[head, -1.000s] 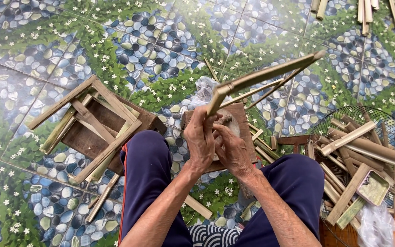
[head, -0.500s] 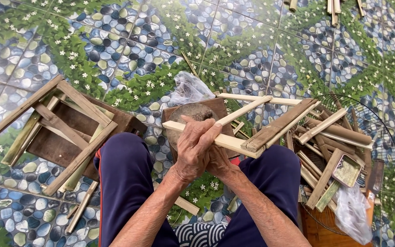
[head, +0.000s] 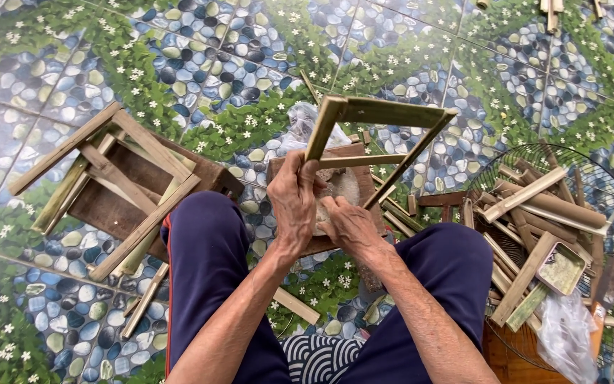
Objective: The person constructs a small bamboo or wooden stool by fitting slats together and hammering them into place.
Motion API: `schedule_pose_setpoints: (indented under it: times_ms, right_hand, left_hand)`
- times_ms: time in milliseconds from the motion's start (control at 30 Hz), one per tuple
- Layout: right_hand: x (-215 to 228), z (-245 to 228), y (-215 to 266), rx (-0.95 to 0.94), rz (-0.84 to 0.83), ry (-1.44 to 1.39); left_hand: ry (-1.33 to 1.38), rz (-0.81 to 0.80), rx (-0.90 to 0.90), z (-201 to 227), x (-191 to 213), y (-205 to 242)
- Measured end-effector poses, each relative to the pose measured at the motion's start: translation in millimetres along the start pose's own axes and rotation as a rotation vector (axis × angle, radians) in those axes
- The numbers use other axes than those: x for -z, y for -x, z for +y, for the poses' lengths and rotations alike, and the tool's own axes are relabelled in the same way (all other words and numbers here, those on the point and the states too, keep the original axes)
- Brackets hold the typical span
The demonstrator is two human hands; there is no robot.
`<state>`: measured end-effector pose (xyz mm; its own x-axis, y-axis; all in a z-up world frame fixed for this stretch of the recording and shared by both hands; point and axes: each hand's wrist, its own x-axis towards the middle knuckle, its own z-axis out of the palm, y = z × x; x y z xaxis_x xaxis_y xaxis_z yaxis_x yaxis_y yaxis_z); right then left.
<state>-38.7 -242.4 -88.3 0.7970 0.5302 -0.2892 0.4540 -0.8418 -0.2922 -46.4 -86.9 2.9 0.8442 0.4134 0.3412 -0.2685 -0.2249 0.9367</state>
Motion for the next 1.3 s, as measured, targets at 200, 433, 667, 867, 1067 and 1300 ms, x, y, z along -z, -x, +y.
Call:
schedule_pose_setpoints:
  times_ms: [200,433,667,867,1067,1300]
  right_hand:
    - [-60,35,2,-0.115,-0.022,-0.024]
    - [-50,24,19,-0.187,0.229,-0.064]
    - [-85,29,13,-0.303,0.228,-0.262]
    - [-54,-10,55,-0.442,0.101,-0.476]
    - [-20,-50,127,-0.457,0.068,-1.111]
    - [-40,-45,136,-0.135,0.286,-1.263]
  left_hand:
    - [0.125,0.116,0.149,-4,26,-28]
    - [0.517,0.317,0.228,-34,48,-52]
    - [0.655,0.426,0.401,-52,50,-50]
    - [0.534,0.443,0.434,-62,44,-33]
    - [0.38,0.472,0.454,-89,20,8]
    - [0.282,0.377,0.53,-118,-1,69]
